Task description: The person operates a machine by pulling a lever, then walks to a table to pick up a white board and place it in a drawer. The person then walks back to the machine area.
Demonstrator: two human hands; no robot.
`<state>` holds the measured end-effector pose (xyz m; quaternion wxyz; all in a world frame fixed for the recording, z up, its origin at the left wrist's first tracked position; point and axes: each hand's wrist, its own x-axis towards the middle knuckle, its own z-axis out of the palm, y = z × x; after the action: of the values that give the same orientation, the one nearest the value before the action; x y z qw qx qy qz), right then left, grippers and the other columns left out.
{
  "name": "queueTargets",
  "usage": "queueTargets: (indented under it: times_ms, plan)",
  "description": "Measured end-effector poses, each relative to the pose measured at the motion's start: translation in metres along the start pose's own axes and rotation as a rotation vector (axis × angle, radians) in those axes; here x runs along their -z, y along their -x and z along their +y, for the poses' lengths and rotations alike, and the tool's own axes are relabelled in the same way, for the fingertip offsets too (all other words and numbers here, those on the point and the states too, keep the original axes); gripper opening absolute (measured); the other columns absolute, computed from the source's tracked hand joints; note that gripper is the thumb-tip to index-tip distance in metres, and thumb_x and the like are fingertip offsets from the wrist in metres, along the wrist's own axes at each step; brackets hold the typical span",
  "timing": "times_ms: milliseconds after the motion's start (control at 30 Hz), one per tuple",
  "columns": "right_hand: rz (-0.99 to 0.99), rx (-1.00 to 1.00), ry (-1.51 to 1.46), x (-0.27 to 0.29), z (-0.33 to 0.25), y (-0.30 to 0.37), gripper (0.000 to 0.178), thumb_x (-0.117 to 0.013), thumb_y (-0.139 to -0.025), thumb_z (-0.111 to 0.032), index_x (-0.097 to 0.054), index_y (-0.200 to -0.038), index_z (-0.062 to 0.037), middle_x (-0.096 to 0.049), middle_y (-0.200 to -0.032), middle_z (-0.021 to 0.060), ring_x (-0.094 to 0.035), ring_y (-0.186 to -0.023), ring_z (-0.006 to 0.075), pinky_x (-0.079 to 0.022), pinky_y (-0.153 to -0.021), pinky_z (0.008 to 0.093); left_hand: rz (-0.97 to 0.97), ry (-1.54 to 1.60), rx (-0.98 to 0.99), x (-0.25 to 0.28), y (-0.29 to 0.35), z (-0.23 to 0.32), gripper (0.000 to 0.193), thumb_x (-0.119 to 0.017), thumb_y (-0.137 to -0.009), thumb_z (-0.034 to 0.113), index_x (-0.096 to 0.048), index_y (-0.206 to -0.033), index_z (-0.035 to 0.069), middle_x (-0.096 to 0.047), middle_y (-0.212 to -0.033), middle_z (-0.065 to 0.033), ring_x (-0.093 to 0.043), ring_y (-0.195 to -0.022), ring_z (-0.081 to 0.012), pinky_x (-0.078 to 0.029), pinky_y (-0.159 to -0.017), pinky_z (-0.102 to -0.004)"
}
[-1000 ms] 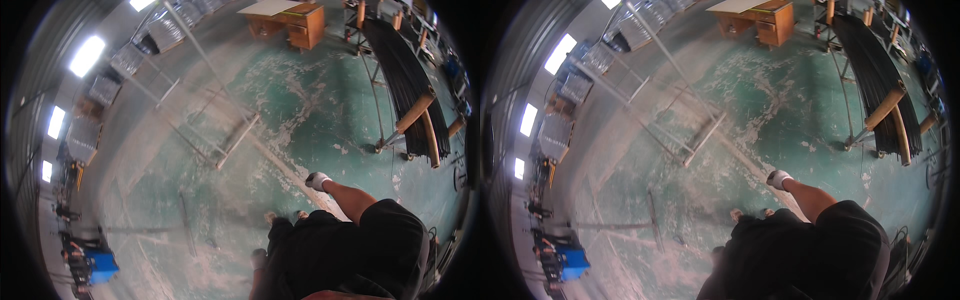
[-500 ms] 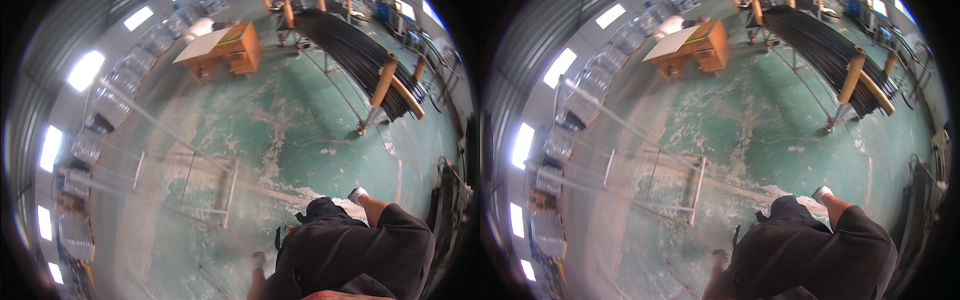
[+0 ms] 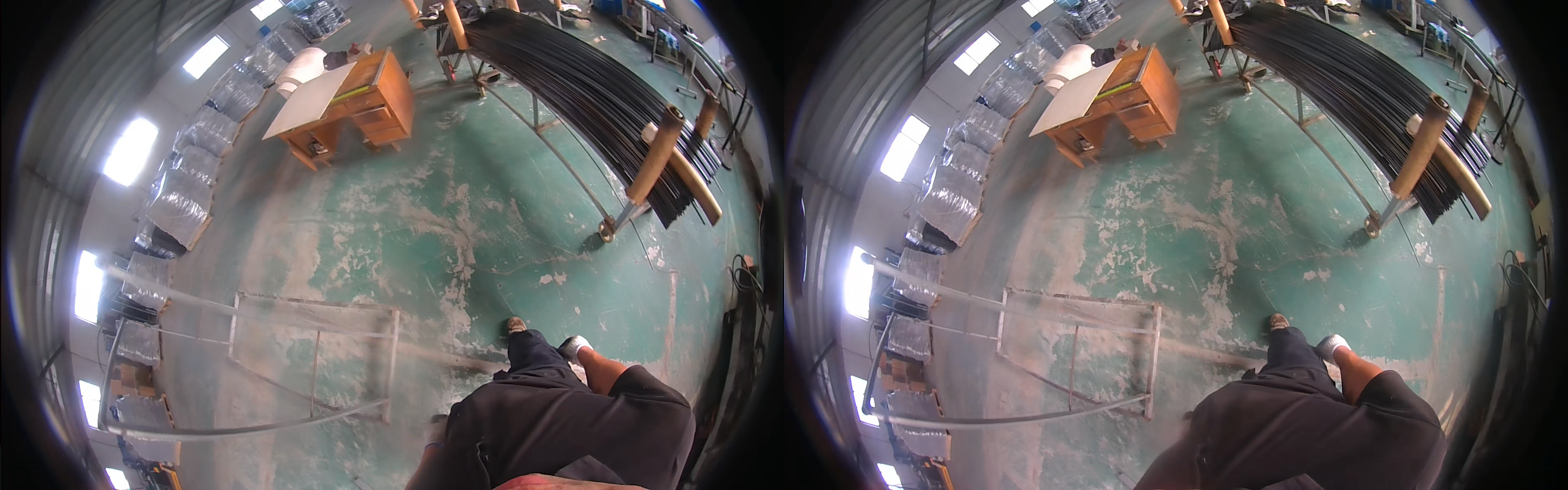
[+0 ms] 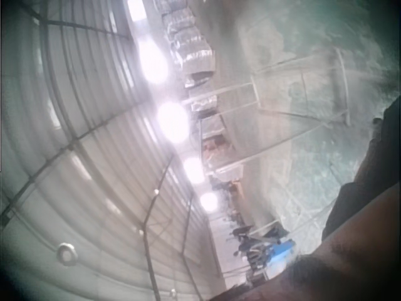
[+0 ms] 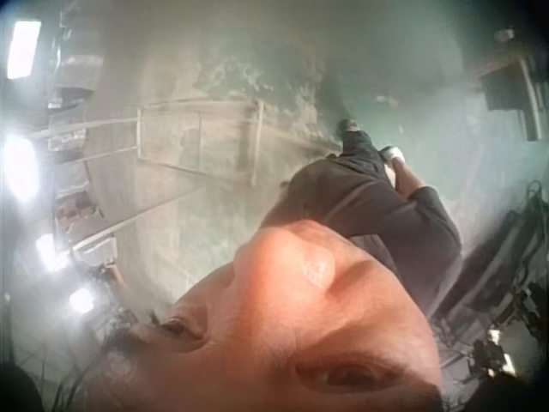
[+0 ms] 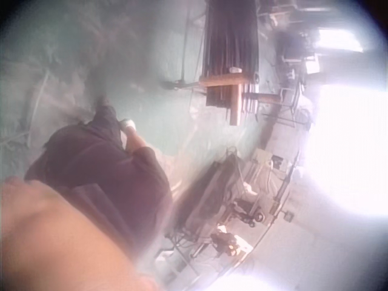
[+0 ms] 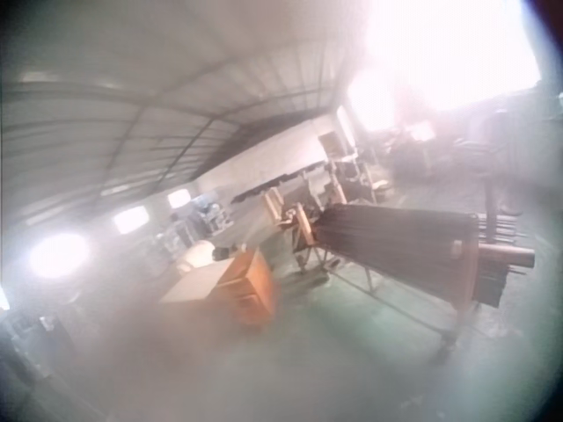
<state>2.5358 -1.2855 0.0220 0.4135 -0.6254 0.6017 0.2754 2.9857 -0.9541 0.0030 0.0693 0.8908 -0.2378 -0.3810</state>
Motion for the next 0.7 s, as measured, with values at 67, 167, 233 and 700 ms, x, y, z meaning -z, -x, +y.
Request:
queueTargets:
  times_ms: [67,167,233,700]
  plan:
    - [0.062,0.058,0.174,0.042,0.004,-0.036,0.057,-0.062,-0.097,-0.058,-0.082,-0.12,-0.01,-0.077,-0.128,0.0179,-0.072,-0.123,0.0373,-0.058,-0.102,0.0438,-0.077,-0.007,-0.048,0.011,-0.02,0.067,0.042,-0.06,-0.103,0.044,-0.079,-0.12,0.011,-0.08,-0.11,-0.0202,-0.077,-0.107,-0.0387,-0.059,-0.092,-0.0516]
    - [0.056,0.018,0.019,0.119,-0.03,-0.059,0.045,-0.059,-0.101,-0.042,-0.081,-0.121,-0.0096,-0.077,-0.129,0.0186,-0.074,-0.12,0.0378,-0.059,-0.1,0.0442,-0.066,-0.088,-0.577,0.068,-0.06,0.126,0.042,-0.06,-0.105,0.042,-0.08,-0.12,0.009,-0.081,-0.109,-0.0194,-0.078,-0.105,-0.037,-0.059,-0.092,-0.047]
    - [0.133,0.046,0.095,0.18,-0.067,-0.058,0.04,-0.059,-0.1,-0.036,-0.081,-0.12,-0.0095,-0.076,-0.127,0.02,-0.074,-0.118,0.0389,-0.06,-0.098,0.0449,0.056,0.224,-0.527,0.09,-0.064,0.18,0.038,-0.064,-0.104,0.036,-0.079,-0.115,0.004,-0.081,-0.1,-0.0164,-0.078,-0.095,-0.0345,-0.059,-0.086,-0.046]
    - [0.279,0.327,-0.05,0.361,-0.212,-0.316,0.027,-0.066,-0.093,-0.02,-0.082,-0.112,-0.0126,-0.08,-0.114,0.0136,-0.077,-0.106,0.0363,-0.062,-0.088,0.0444,-0.031,0.931,-0.116,0.285,-0.331,0.483,0.027,-0.07,-0.102,0.022,-0.073,-0.119,0.001,-0.075,-0.097,-0.0094,-0.072,-0.081,-0.0205,-0.059,-0.07,-0.0373]
